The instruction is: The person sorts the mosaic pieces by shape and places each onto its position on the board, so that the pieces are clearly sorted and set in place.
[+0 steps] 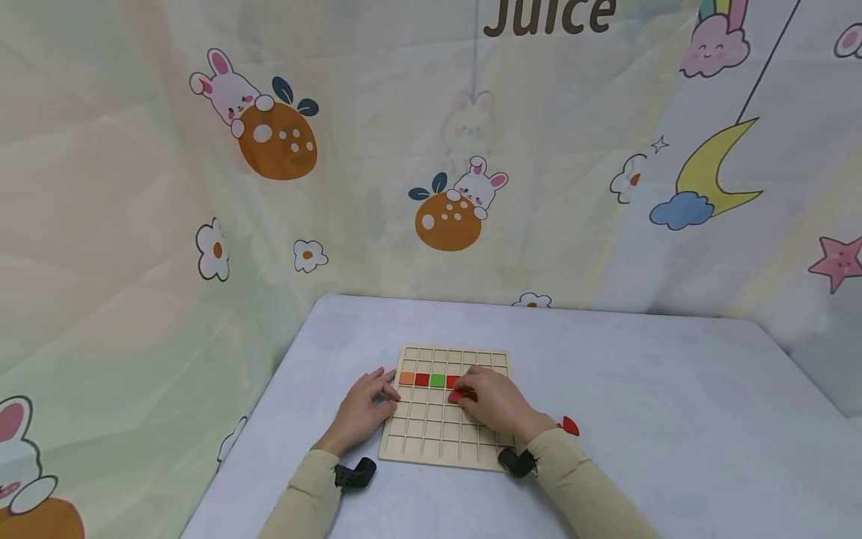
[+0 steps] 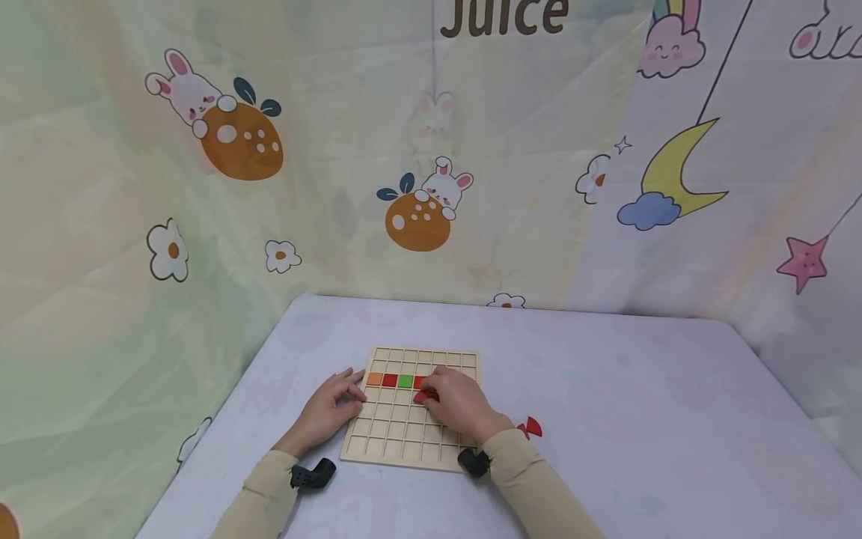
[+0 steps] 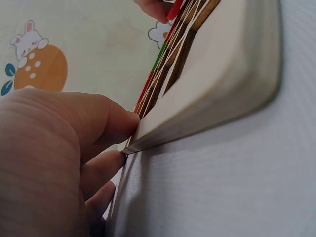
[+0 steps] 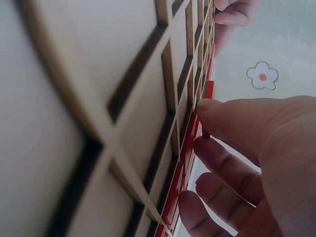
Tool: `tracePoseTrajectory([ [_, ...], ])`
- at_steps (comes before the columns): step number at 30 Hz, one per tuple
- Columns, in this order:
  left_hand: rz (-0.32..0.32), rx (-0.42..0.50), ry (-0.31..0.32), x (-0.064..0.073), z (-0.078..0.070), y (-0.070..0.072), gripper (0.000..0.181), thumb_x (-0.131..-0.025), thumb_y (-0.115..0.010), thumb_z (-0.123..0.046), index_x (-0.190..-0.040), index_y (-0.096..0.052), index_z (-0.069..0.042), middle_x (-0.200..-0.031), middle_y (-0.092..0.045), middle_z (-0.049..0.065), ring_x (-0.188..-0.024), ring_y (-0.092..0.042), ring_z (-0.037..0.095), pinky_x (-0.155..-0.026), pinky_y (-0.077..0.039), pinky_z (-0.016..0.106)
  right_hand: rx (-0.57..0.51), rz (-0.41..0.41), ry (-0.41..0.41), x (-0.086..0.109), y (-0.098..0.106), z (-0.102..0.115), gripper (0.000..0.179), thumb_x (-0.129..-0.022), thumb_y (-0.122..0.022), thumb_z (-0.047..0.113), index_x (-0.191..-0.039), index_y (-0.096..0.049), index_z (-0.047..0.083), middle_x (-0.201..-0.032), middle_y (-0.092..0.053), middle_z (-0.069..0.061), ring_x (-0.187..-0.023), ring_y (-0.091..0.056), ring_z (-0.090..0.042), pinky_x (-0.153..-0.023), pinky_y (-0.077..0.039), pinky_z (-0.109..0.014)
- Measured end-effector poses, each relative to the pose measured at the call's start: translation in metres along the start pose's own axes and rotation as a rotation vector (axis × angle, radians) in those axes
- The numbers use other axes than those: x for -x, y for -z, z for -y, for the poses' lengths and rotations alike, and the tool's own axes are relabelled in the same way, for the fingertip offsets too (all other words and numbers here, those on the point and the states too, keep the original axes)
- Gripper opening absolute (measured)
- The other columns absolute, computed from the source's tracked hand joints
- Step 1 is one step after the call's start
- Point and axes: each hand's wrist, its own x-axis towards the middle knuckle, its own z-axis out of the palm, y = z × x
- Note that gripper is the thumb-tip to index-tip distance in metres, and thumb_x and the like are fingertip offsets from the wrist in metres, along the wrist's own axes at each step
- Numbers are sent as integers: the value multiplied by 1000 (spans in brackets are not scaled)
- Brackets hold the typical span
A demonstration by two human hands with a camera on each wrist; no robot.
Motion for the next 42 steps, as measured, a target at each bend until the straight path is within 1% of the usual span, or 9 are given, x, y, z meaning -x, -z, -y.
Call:
tracePoseTrajectory([
  [9, -1, -6, -2, -1, 2, -1, 18, -86, -68, -12, -82, -64, -29, -147, -49, 0, -146, -26, 28, -119, -16, 58, 7, -1, -4, -1, -2, 0, 19, -87, -73, 21, -105, -74, 16, -95, -62, 8, -81, -55, -7, -72, -53, -26],
  [18, 4, -9, 17, 0, 1, -1, 17, -86, -68, -12, -82, -65, -29, -147, -49, 0, -147, -25, 29, -119, -15, 57, -27, 18, -14, 0, -3, 2, 19, -88, -72, 18, -107, -73, 14, -98, -62, 7, -82, -55, -8, -73, -54, -26],
  [24, 7, -4, 16, 0, 1, -1, 18, -86, -68, -12, -82, -64, -30, -147, -49, 0, -147, -24, 29, -119, -15, 58, -35, 18, -18, 0, -3, 3, 21, -88, -71, 18, -109, -72, 15, -98, -61, 8, -80, -53, -7, -72, -52, -25],
  [36, 10, -6, 20, 0, 1, -1, 17, -86, -68, -13, -82, -64, -29, -148, -48, 0, -147, -23, 29, -119, -14, 58, -59, 10, -23, 1, -4, 1, 22, -88, -72, 18, -109, -71, 15, -99, -61, 7, -83, -55, -7, -75, -54, -28],
  [42, 10, -10, 26, 0, 0, 0, 17, -86, -68, -13, -82, -64, -29, -148, -48, -1, -147, -23, 30, -119, -14, 59, -63, 8, -23, 3, -1, 4, 19, -88, -71, 22, -107, -72, 16, -97, -60, 8, -80, -53, -7, -71, -52, -26],
])
